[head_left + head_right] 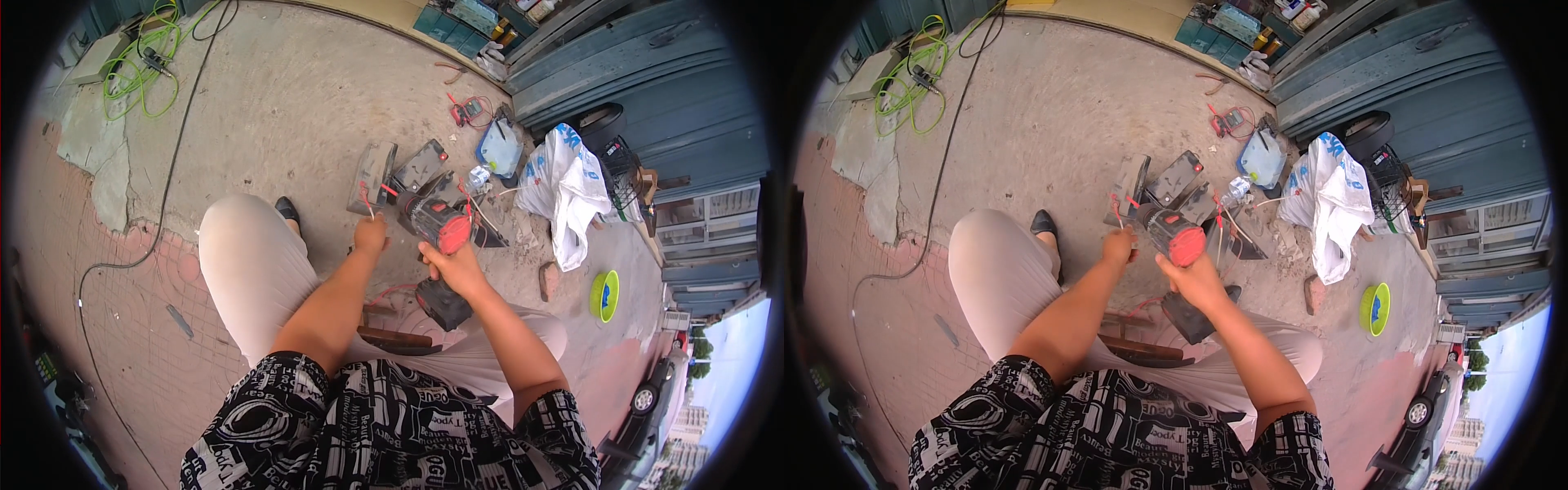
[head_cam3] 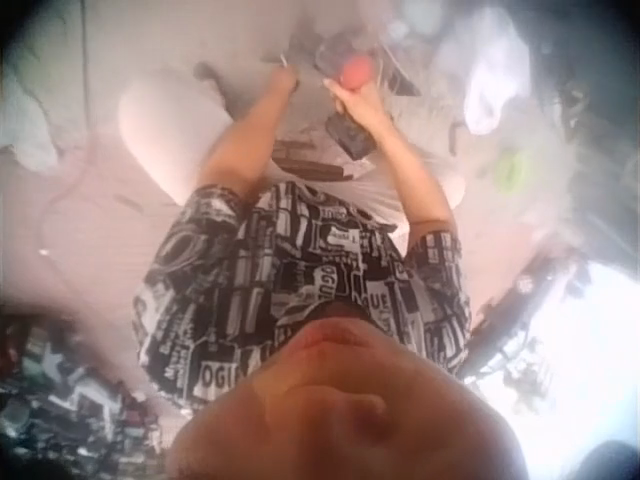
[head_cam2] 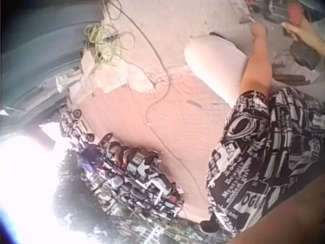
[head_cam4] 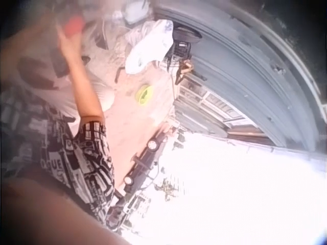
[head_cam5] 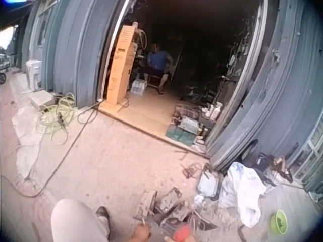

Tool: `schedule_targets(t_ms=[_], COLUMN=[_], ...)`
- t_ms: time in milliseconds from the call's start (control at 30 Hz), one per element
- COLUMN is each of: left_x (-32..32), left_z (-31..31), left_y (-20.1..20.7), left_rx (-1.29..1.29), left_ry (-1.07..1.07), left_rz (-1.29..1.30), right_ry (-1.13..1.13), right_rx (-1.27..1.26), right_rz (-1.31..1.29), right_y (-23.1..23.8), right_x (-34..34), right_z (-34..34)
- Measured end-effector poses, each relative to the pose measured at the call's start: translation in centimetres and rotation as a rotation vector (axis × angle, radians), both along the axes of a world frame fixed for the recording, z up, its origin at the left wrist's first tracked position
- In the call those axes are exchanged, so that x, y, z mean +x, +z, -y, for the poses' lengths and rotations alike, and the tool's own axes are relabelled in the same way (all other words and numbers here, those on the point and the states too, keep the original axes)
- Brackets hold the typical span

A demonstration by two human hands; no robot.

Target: The person works on lead-acid batteries using a power drill to modify or access the casing, handling red wires and battery units by hand on a concrete surface.

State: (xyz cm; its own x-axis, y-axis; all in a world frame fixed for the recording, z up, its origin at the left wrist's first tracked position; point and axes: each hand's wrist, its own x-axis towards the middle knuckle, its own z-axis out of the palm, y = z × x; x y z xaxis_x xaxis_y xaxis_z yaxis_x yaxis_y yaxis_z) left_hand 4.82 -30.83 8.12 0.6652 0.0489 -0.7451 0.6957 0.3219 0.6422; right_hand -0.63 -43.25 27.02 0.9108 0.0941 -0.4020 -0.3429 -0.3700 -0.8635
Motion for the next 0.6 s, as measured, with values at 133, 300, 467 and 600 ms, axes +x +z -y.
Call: schedule_targets(t_ms=[133, 300, 467, 600], left_x=[1.5, 2.4, 2.8, 2.5], left_z=[-0.6, 0.2, 1.6, 1.4], left_y=[-0.5, -4.9, -6.7, -9.2], left_rx=[-0.107, -0.107, -0.083, 0.029], left_ry=[0.188, 0.359, 0.367, 0.382], left_rz=[-0.080, -0.014, -0.067, 0.008], right_ry=[0.028, 0.052, 0.015, 0.039], right_rx=[-0.097, -0.135, -0.128, -0.146], right_rz=[-0.065, -0.167, -0.215, -0.238], right_y=[0.4, -0.8, -2.2, -2.4], right_x=[1.7, 3.9, 5.3, 6.3], right_z=[-1.6, -3.4, -4.0, -5.7])
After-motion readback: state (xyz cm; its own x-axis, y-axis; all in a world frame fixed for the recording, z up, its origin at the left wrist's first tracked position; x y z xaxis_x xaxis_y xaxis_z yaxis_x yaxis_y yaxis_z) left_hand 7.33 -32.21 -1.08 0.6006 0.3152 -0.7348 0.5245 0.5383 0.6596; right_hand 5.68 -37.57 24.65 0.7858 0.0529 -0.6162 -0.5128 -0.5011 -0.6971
